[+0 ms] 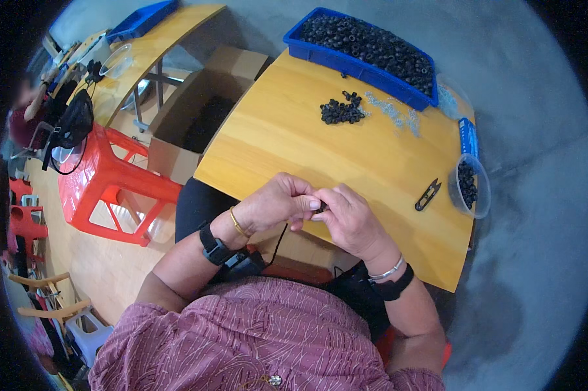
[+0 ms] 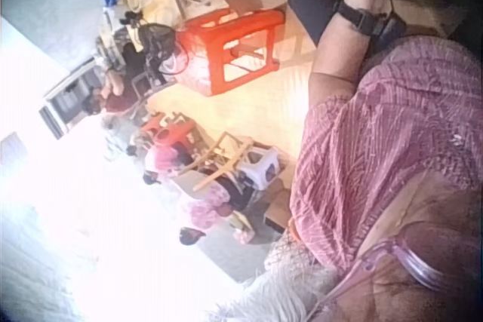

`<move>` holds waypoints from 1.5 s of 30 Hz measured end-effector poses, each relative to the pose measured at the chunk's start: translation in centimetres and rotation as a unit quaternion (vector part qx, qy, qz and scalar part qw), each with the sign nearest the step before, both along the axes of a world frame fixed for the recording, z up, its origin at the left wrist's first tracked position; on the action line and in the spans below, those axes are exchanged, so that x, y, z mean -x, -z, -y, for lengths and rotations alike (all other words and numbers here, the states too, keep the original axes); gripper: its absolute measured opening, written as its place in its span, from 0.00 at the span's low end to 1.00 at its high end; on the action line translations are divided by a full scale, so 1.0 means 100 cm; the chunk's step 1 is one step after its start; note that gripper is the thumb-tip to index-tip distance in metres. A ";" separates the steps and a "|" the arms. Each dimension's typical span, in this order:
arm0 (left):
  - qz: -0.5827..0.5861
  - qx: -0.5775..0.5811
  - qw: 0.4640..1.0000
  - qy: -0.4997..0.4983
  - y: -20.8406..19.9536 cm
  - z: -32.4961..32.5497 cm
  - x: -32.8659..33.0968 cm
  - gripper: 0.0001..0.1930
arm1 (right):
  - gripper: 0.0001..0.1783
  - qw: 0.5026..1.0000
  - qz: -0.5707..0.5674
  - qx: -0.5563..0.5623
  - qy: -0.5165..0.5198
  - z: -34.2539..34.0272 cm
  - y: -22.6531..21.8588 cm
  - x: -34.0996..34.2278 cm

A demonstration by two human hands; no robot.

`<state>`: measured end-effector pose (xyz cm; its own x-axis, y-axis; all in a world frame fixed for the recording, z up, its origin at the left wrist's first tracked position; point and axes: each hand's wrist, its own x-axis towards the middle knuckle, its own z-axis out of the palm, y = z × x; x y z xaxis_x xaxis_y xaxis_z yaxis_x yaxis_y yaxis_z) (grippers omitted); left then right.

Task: Assembling small black plastic mechanical parts at a workbench.

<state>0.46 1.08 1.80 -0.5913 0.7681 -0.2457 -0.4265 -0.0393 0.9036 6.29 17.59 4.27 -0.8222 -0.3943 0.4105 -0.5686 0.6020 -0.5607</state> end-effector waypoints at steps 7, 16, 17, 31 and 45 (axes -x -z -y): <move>-0.057 0.055 0.996 -0.040 0.002 -0.007 -0.004 0.07 | 0.18 0.996 -0.080 -0.008 0.047 -0.002 0.015 -0.003; -0.125 0.098 0.984 -0.076 -0.002 -0.015 -0.010 0.06 | 0.10 0.984 -0.110 -0.045 0.130 -0.008 0.031 -0.009; -0.124 0.099 0.984 -0.075 -0.002 -0.015 -0.010 0.06 | 0.10 0.984 -0.110 -0.044 0.131 -0.007 0.032 -0.009; -0.431 0.148 0.882 -0.121 0.011 -0.019 -0.014 0.06 | 0.11 0.978 -0.049 0.012 0.204 0.005 0.038 -0.010; -0.593 0.121 0.791 -0.091 0.014 -0.019 -0.018 0.05 | 0.01 0.979 0.000 0.012 0.202 -0.007 0.031 -0.018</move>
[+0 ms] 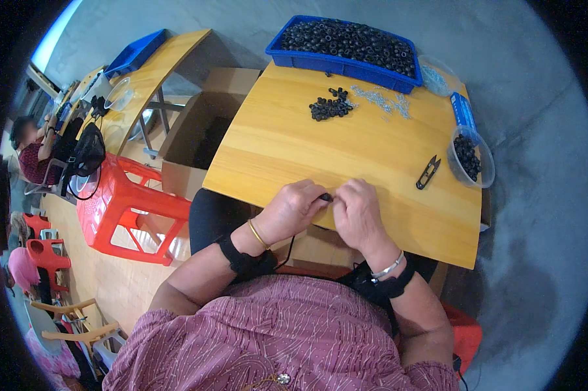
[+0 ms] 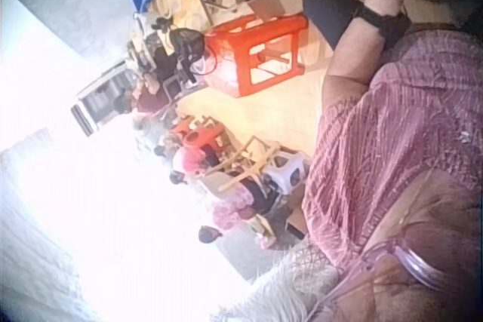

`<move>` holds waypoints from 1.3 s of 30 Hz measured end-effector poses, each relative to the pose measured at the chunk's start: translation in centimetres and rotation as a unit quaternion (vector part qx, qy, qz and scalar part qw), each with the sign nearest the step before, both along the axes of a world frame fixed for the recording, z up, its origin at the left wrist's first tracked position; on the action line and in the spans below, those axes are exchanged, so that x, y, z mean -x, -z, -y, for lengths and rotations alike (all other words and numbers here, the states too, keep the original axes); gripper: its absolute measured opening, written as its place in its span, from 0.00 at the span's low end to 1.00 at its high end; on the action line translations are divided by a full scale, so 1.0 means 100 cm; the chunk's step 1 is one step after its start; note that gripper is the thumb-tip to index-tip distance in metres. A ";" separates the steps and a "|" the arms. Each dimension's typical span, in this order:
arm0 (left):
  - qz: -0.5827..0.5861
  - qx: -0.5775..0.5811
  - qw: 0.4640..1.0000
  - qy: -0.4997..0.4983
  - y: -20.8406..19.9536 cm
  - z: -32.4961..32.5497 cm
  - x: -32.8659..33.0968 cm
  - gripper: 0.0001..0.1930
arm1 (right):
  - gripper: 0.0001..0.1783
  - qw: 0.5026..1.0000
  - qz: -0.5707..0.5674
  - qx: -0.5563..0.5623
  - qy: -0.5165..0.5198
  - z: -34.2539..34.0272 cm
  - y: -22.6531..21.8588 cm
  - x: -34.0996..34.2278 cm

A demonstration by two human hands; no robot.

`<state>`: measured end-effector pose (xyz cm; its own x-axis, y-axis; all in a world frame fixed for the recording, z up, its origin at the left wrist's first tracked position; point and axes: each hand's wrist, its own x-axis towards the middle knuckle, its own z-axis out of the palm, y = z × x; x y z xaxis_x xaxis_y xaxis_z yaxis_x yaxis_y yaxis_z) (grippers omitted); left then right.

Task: Assembling small black plastic mechanical parts at a workbench.

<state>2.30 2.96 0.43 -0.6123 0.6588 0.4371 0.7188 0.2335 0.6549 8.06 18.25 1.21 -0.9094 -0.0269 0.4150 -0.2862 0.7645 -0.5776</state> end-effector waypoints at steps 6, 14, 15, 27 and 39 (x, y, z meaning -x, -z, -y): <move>-0.033 0.014 0.999 -0.003 0.002 -0.004 -0.002 0.04 | 0.02 0.995 -0.005 -0.004 0.101 0.012 0.008 0.019; -0.059 0.011 0.998 -0.023 0.005 -0.004 -0.006 0.04 | 0.04 0.990 -0.051 -0.101 0.082 0.020 0.009 0.020; -0.059 0.009 0.998 -0.023 0.005 -0.005 -0.005 0.04 | 0.04 0.990 -0.051 -0.103 0.082 0.019 0.009 0.020; -0.081 0.027 0.995 -0.051 0.006 -0.005 -0.004 0.04 | 0.04 0.985 -0.010 -0.144 0.095 0.020 0.008 0.023; 0.461 -0.192 0.864 -0.064 -0.010 0.010 0.010 0.04 | 0.03 0.997 -0.051 0.019 0.046 0.001 0.018 0.026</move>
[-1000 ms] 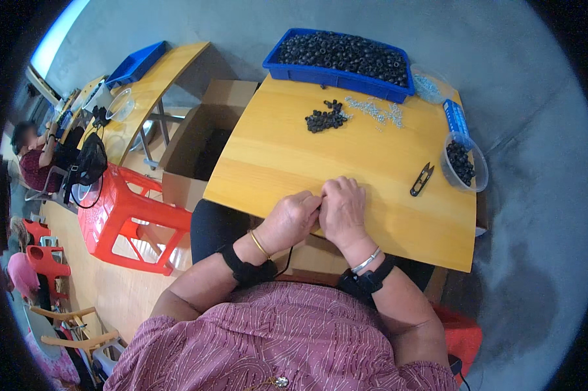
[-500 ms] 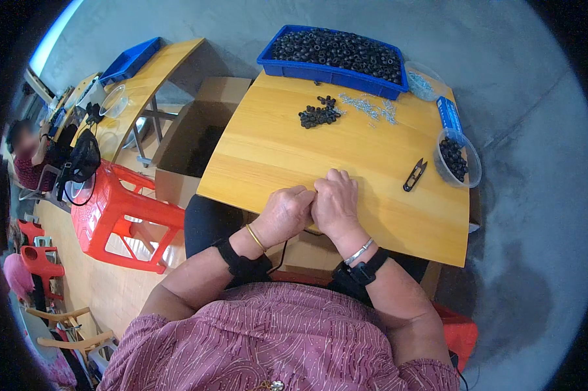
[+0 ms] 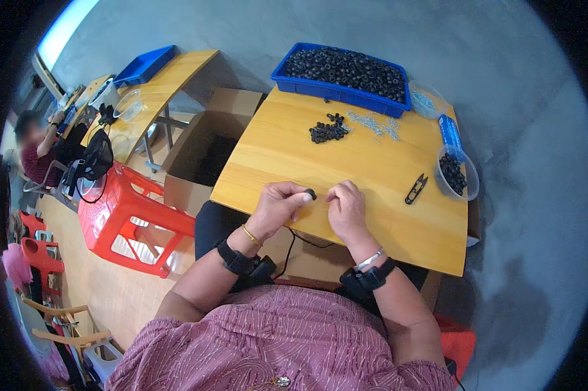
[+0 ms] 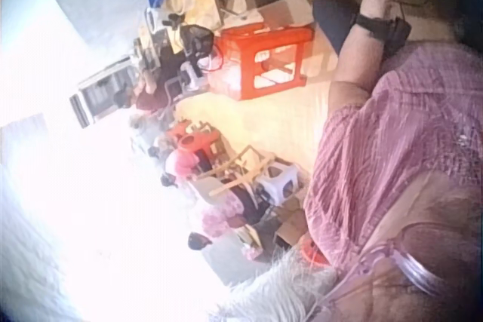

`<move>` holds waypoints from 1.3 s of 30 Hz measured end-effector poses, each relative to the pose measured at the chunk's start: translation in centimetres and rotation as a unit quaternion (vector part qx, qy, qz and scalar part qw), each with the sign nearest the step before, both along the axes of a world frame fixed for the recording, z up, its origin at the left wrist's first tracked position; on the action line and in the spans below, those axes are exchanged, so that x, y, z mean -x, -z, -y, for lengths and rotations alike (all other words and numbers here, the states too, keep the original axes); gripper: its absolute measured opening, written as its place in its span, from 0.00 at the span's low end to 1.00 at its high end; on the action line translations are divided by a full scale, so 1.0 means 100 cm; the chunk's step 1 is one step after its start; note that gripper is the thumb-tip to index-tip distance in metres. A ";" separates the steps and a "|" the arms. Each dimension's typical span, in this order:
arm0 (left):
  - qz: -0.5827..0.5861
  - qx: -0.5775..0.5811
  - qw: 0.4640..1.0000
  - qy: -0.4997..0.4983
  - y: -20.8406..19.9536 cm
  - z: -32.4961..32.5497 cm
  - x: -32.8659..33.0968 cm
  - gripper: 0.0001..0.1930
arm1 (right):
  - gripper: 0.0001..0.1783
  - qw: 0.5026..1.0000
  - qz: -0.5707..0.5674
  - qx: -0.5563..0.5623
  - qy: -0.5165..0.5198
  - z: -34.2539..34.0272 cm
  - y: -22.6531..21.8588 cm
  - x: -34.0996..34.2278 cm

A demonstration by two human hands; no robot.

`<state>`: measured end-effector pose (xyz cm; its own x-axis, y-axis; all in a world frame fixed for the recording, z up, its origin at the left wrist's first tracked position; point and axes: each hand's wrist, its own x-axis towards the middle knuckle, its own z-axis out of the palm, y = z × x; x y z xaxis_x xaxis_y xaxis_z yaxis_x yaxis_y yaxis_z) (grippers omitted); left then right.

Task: Assembling small black plastic mechanical parts at a workbench.

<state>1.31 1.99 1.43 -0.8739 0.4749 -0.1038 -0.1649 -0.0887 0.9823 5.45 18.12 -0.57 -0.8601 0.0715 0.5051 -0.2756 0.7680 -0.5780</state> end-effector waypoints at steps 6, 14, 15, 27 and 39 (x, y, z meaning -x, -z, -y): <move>0.109 -0.162 0.981 0.010 0.008 0.012 0.000 0.04 | 0.07 0.973 0.075 0.208 -0.063 0.010 -0.023 -0.018; 0.119 -0.138 0.982 0.054 -0.001 0.000 -0.008 0.07 | 0.09 0.993 0.010 0.100 -0.063 0.024 -0.037 -0.024; 0.124 -0.110 0.984 0.063 -0.002 0.003 -0.009 0.08 | 0.10 0.993 -0.006 0.094 -0.068 0.024 -0.038 -0.024; 0.120 -0.121 0.971 0.170 0.003 0.008 -0.008 0.14 | 0.10 0.958 -0.097 -0.045 0.268 -0.137 -0.089 -0.036; 0.142 -0.248 0.953 0.104 0.019 0.010 0.022 0.14 | 0.12 0.993 0.106 -0.046 0.009 -0.092 -0.060 0.068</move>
<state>-0.88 0.96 -0.43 -0.7255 0.6871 -0.0402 -0.4831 -0.4668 0.7407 -1.38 27.31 5.45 -0.9467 0.0505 0.3180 -0.1403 0.8242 -0.5487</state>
